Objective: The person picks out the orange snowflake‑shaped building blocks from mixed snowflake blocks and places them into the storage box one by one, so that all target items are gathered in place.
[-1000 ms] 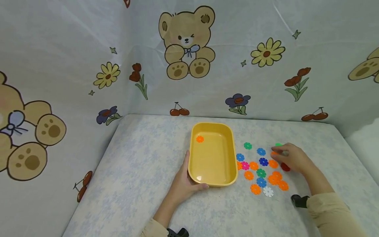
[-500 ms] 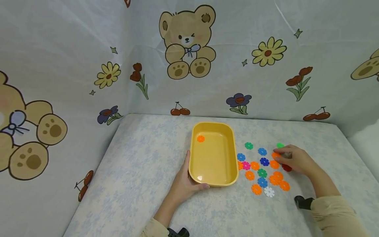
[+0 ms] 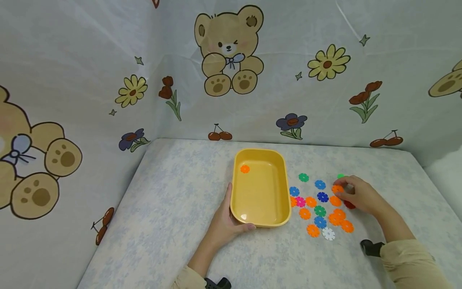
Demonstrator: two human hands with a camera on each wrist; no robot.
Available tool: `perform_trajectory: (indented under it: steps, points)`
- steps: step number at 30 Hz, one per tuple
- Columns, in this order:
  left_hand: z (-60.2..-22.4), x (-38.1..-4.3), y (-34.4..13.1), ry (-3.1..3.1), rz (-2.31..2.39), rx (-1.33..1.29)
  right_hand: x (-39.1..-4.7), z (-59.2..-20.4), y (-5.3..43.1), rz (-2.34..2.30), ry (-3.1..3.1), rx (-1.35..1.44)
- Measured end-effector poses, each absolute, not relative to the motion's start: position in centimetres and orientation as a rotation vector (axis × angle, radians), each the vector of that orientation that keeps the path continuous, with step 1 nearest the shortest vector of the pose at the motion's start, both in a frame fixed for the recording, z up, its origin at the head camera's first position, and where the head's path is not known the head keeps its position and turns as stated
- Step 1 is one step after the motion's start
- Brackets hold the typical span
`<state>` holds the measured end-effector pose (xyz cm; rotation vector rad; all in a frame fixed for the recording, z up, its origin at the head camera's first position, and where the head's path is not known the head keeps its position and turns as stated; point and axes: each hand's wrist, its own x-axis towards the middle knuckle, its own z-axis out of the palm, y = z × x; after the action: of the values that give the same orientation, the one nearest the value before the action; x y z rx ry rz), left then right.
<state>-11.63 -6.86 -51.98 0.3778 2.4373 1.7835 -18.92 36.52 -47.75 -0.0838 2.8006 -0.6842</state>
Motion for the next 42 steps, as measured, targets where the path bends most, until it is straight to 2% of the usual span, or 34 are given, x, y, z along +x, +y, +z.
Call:
perform_trajectory:
  steps: [21, 35, 42]
  points:
    - [-52.1, -11.7, -6.8, 2.424, 1.783, 0.362, -18.9, -46.6, 35.4, -0.734, 2.757, 0.105]
    - [-52.1, -11.7, -6.9, 2.421, 1.789, 0.365, -19.2, -41.4, 26.7, -1.034, 2.855, -0.048]
    - [-52.0, -11.7, -6.8, 2.400, 1.791, 0.366, -19.7, -41.2, 22.3, -1.113, 2.827, -0.202]
